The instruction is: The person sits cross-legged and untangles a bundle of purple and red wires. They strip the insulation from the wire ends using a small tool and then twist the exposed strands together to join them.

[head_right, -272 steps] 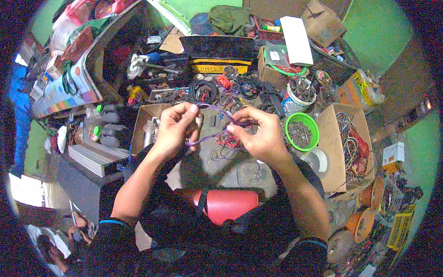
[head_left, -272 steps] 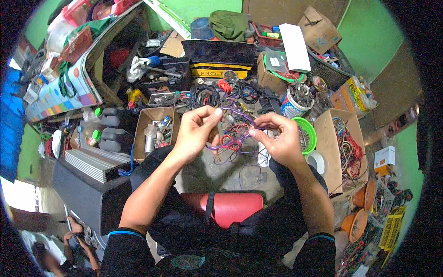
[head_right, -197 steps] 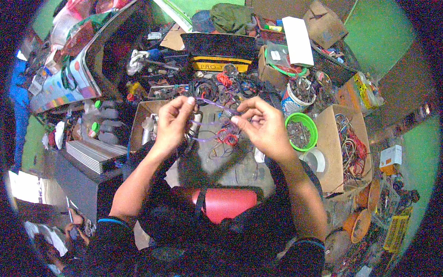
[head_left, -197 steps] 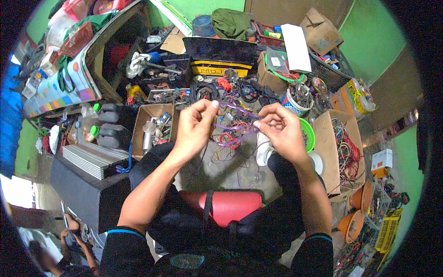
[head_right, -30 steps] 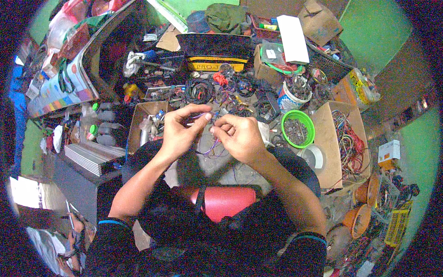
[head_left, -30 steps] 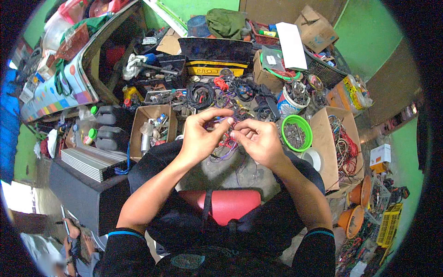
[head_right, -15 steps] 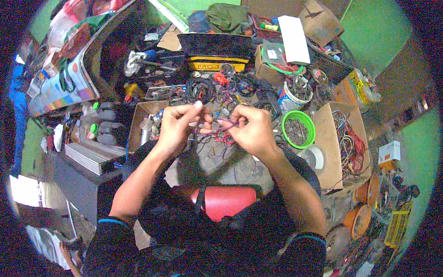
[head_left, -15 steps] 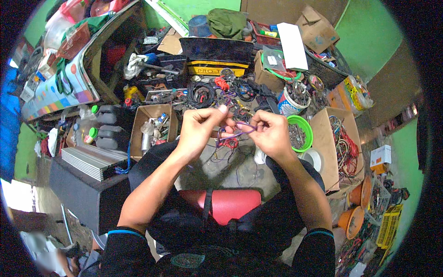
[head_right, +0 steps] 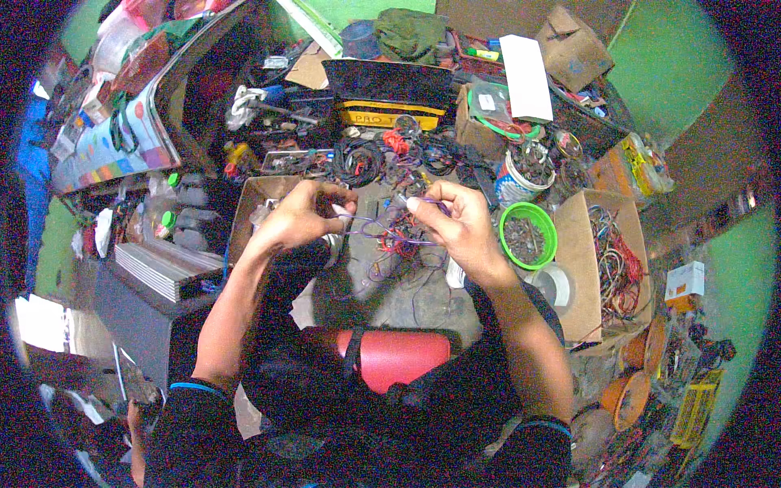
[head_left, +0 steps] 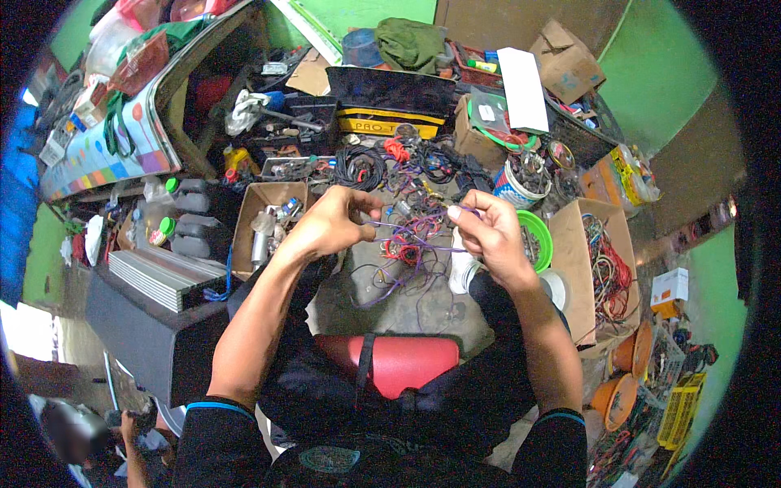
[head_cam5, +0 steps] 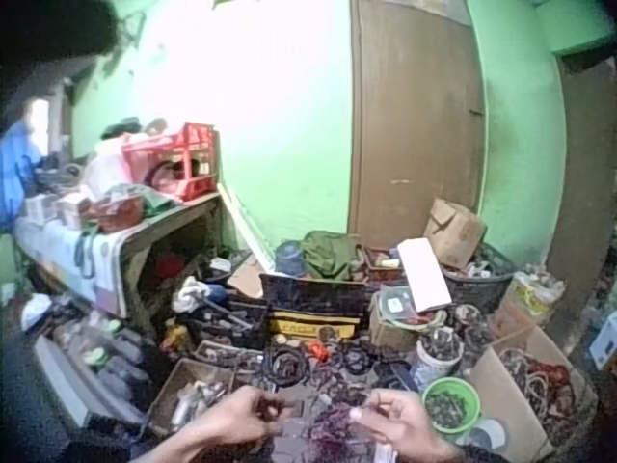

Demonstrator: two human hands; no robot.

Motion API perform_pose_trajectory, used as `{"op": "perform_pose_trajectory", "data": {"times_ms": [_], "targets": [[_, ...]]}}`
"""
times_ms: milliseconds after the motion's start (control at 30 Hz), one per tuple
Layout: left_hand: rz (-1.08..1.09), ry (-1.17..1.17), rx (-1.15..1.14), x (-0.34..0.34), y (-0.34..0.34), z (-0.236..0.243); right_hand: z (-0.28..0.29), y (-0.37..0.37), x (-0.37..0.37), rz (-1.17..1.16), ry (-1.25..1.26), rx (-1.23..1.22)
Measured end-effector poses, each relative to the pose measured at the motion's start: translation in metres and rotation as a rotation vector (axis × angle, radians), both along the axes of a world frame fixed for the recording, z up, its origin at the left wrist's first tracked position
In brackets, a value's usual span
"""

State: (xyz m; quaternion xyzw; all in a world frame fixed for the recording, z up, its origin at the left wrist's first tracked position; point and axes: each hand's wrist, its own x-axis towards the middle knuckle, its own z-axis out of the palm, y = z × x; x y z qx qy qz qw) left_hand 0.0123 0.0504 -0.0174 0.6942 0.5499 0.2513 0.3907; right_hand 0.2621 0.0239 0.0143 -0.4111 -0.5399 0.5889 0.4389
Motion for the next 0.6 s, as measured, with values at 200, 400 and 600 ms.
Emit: {"op": "perform_pose_trajectory", "data": {"times_ms": [200,400,600], "targets": [[0.342,0.133,0.36,-0.033,0.041,-0.017,0.004,-0.001,-0.002,-0.013,-0.246,0.163],[0.149,-0.613,-0.016,-0.029,0.044,-0.008,-0.007,0.016,0.026,-0.103,-0.183,-0.014],[0.143,-1.421,-0.191,-0.015,0.02,0.007,-0.012,0.019,0.029,-0.168,-0.098,-0.125]]}}
